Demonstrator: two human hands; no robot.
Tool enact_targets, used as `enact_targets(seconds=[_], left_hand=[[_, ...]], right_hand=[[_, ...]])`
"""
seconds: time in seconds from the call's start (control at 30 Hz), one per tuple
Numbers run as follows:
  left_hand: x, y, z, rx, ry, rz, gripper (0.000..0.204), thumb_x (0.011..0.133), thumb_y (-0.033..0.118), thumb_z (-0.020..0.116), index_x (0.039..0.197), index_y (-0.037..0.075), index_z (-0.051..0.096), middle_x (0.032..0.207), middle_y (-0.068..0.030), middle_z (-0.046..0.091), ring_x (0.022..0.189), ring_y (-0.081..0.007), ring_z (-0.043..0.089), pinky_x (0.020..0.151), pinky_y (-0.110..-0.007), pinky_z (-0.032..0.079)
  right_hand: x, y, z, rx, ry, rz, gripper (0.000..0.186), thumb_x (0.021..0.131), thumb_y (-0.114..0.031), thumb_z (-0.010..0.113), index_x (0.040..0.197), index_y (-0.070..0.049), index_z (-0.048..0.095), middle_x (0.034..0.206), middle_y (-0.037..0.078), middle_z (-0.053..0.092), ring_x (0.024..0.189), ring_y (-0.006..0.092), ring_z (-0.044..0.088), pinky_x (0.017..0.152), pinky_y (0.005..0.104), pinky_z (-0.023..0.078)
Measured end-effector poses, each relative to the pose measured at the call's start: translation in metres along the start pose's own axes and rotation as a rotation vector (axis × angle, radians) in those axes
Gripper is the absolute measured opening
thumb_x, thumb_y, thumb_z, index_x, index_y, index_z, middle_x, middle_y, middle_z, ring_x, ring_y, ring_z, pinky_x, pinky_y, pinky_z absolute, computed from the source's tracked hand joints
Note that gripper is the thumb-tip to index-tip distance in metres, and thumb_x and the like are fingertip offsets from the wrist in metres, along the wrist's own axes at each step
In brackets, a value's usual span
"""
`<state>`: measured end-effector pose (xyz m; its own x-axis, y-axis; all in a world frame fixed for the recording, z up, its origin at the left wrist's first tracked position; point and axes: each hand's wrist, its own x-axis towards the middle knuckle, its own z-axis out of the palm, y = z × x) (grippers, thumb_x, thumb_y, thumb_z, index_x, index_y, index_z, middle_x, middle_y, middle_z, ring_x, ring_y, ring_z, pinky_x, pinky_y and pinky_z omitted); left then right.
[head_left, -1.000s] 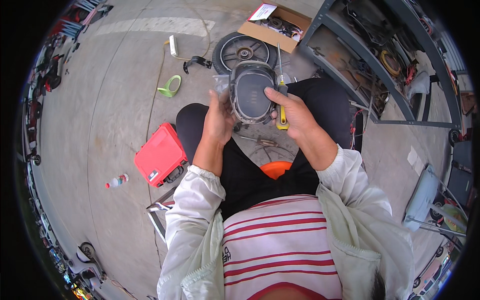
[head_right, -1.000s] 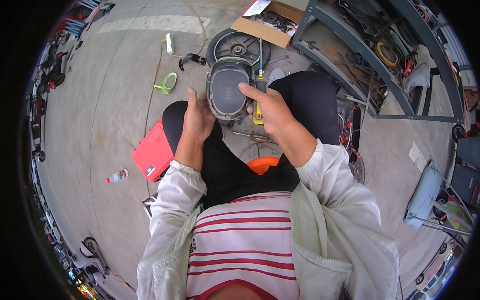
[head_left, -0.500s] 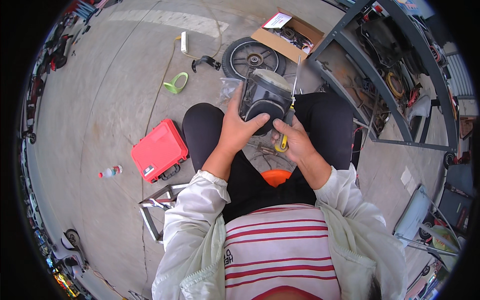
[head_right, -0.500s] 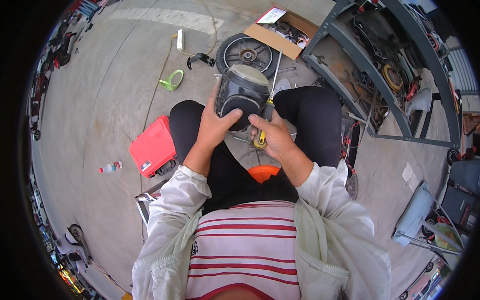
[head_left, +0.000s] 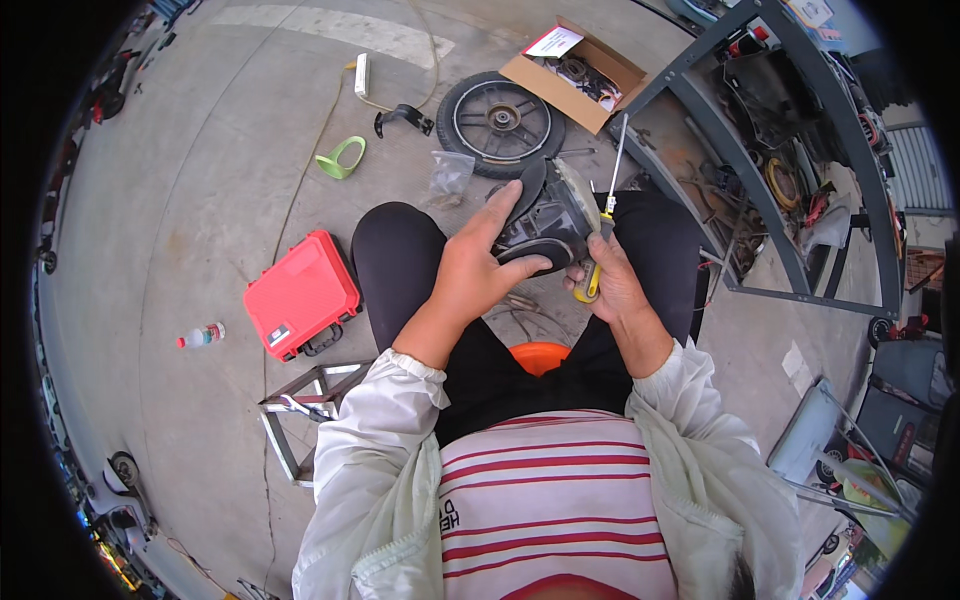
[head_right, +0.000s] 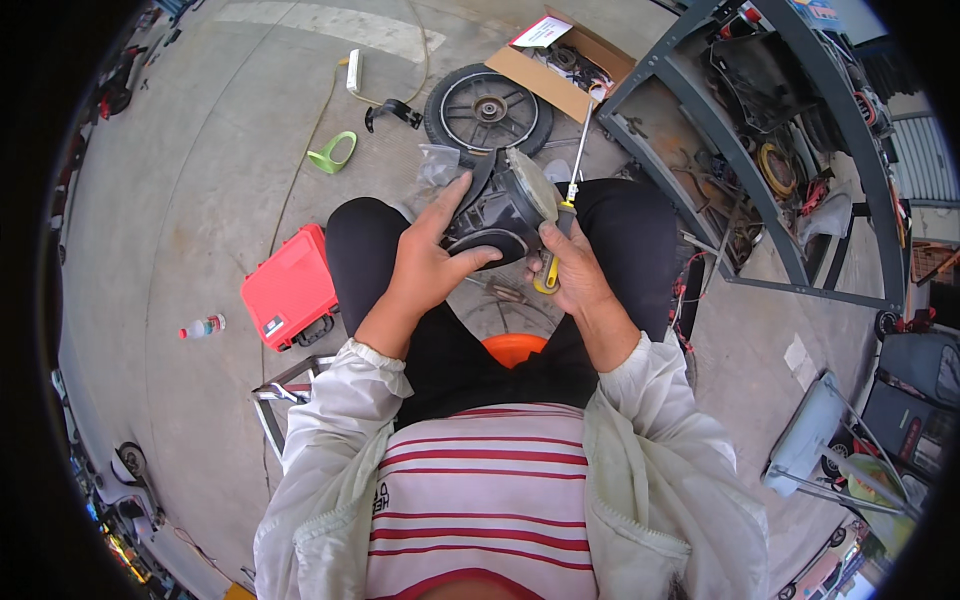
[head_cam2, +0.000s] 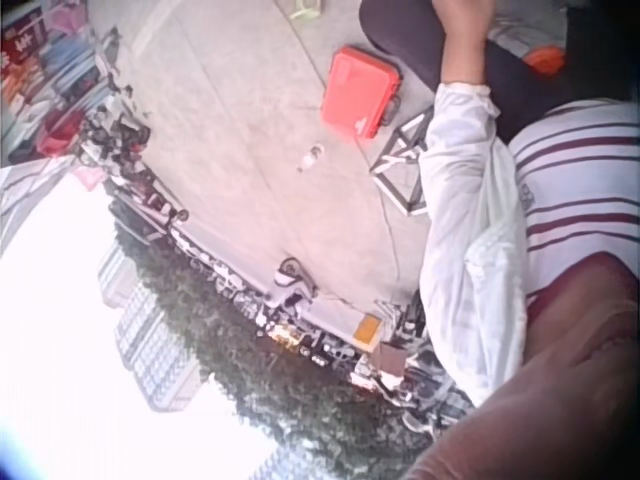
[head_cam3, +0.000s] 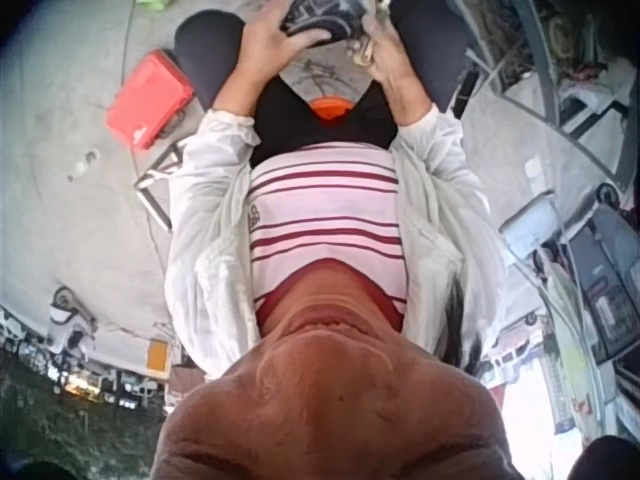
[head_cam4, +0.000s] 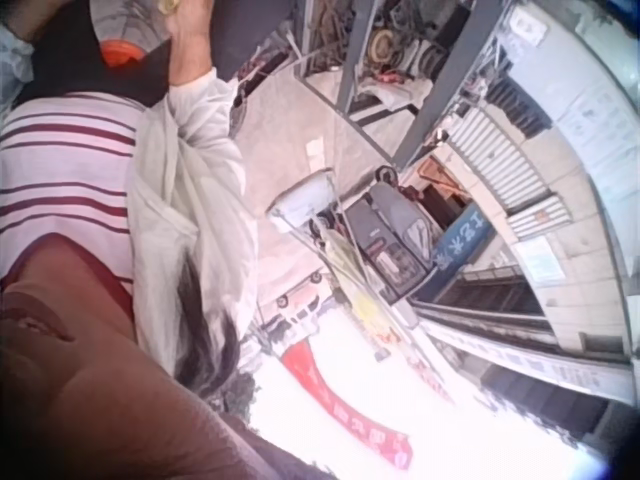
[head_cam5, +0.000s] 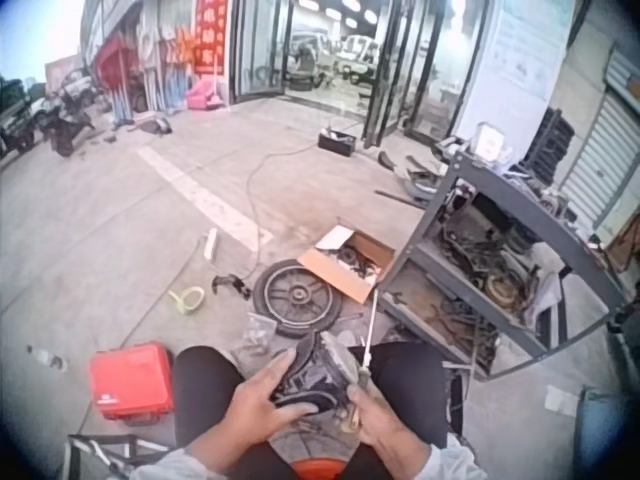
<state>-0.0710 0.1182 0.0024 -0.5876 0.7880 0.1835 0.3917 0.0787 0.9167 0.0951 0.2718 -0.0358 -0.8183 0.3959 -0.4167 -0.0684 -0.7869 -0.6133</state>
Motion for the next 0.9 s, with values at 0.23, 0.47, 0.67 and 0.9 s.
enact_targets(seconds=[0.23,0.47,0.67,0.9], left_hand=[[0.001,-0.002,-0.005,0.118,-0.014,0.062,0.093,0.071,0.022,0.092,0.151,0.004,0.048,0.142,-0.0229,0.059,0.132,-0.0361,0.058,0.109,-0.039,0.046],[0.001,-0.002,-0.006,0.101,-0.041,-0.009,0.095,0.07,0.023,0.092,0.152,0.005,0.047,0.14,-0.024,0.06,0.129,-0.035,0.061,0.105,-0.039,0.049],[-0.003,-0.001,-0.004,0.102,-0.044,-0.087,0.091,0.073,0.026,0.091,0.149,0.001,0.049,0.131,-0.0261,0.065,0.12,-0.0342,0.067,0.098,-0.037,0.053],[-0.005,0.002,-0.003,0.151,-0.05,-0.051,0.089,0.074,0.026,0.091,0.147,-0.003,0.05,0.13,-0.0275,0.066,0.118,-0.0335,0.069,0.097,-0.037,0.054]], right_hand=[[-0.003,-0.009,0.008,-0.2,-0.037,-0.052,0.085,0.087,-0.025,0.081,0.155,-0.018,0.031,0.103,0.004,0.063,0.067,0.0152,0.062,0.059,0.034,0.058],[-0.005,-0.013,0.029,-0.28,0.049,-0.056,0.098,0.081,-0.012,0.084,0.16,-0.012,0.026,0.112,0.006,0.064,0.063,0.0116,0.062,0.054,0.0261,0.056],[-0.004,-0.012,0.032,-0.313,0.072,-0.097,0.092,0.082,-0.016,0.085,0.157,-0.003,0.033,0.114,0.005,0.064,0.078,0.01,0.063,0.053,0.0222,0.053],[-0.004,-0.01,0.022,-0.278,0.016,-0.078,0.095,0.081,-0.012,0.084,0.159,-0.004,0.03,0.119,0.006,0.064,0.085,0.0104,0.064,0.056,0.0212,0.053]])
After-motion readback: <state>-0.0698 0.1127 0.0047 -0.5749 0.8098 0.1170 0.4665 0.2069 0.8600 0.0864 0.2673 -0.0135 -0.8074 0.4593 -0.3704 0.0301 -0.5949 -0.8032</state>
